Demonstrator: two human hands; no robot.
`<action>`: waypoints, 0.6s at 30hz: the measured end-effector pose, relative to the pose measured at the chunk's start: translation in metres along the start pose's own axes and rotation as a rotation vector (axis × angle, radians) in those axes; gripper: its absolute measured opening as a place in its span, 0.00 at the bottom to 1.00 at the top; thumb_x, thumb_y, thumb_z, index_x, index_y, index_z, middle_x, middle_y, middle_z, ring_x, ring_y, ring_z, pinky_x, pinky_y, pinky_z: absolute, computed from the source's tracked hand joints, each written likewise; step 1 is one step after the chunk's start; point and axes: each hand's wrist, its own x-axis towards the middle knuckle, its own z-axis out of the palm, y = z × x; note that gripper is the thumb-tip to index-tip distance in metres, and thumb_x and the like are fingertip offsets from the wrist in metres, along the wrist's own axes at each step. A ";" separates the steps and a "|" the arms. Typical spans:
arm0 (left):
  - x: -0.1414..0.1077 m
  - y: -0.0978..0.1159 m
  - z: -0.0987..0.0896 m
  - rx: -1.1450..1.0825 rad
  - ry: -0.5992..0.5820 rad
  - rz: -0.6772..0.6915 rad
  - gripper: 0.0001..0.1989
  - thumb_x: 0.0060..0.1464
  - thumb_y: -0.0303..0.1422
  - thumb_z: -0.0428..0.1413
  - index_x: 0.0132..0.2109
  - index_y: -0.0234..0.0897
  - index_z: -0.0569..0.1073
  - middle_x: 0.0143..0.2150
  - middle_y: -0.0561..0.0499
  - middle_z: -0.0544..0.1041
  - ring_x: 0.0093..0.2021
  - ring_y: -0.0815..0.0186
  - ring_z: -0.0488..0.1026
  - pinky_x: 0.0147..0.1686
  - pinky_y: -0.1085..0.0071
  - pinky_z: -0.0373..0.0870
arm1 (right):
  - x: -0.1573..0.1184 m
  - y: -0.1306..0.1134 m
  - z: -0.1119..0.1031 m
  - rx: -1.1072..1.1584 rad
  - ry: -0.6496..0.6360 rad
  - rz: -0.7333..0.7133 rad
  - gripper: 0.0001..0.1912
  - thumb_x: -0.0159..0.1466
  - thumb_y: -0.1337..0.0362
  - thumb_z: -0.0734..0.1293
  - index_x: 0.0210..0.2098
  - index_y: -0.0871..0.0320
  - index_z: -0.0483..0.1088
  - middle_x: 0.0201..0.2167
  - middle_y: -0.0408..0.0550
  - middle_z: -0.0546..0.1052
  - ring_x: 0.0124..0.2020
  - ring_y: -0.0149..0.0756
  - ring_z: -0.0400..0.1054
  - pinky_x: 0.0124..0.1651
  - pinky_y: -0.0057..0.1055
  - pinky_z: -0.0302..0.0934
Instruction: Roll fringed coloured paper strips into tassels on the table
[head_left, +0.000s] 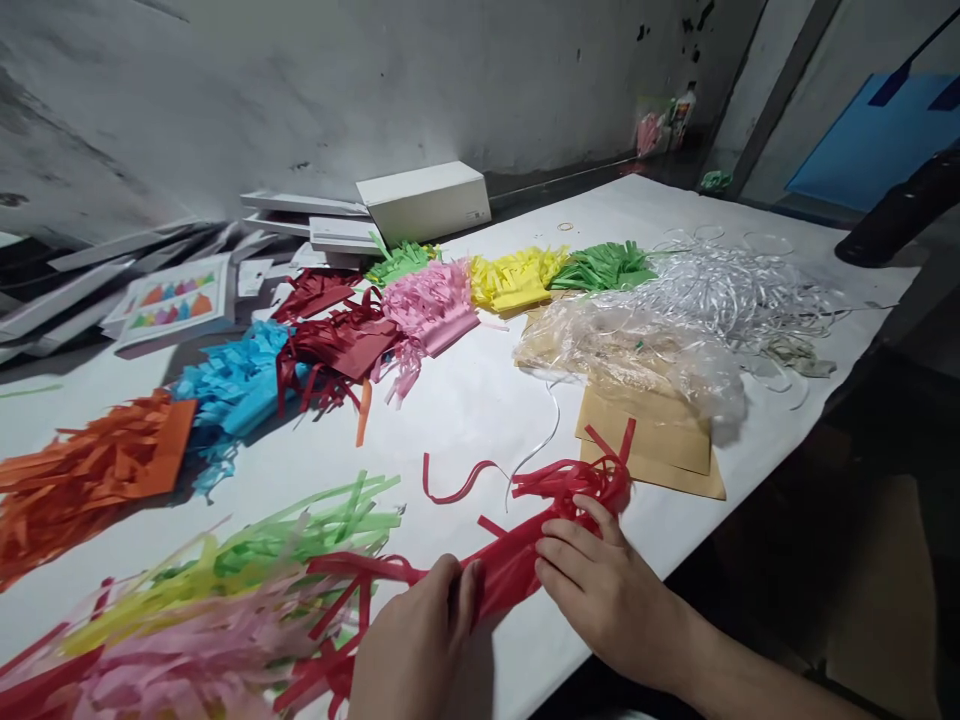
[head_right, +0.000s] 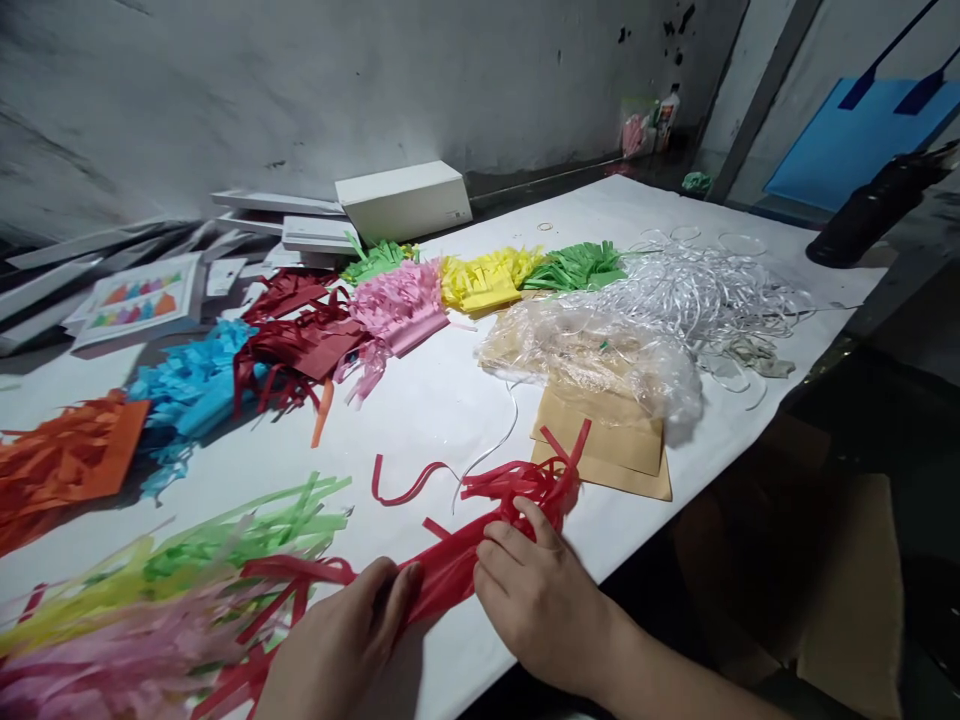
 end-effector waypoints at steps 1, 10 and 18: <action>-0.003 -0.004 0.003 -0.010 0.136 0.055 0.17 0.69 0.36 0.44 0.32 0.43 0.70 0.23 0.51 0.81 0.25 0.59 0.80 0.23 0.69 0.60 | -0.001 0.001 0.003 0.004 0.006 0.006 0.12 0.68 0.77 0.60 0.42 0.60 0.73 0.41 0.51 0.80 0.51 0.42 0.72 0.73 0.52 0.40; -0.023 -0.010 0.022 -0.058 0.626 0.665 0.11 0.59 0.26 0.58 0.47 0.44 0.76 0.42 0.53 0.85 0.45 0.59 0.78 0.67 0.53 0.48 | 0.008 -0.011 -0.003 0.068 0.107 0.006 0.09 0.68 0.73 0.60 0.40 0.60 0.73 0.42 0.49 0.80 0.50 0.41 0.71 0.73 0.50 0.39; -0.029 -0.022 0.028 -0.060 0.665 0.746 0.11 0.59 0.26 0.60 0.48 0.43 0.78 0.38 0.56 0.86 0.41 0.64 0.80 0.71 0.58 0.43 | 0.004 0.004 -0.013 -0.089 0.259 0.402 0.14 0.68 0.77 0.58 0.43 0.58 0.72 0.49 0.54 0.79 0.55 0.45 0.71 0.69 0.54 0.44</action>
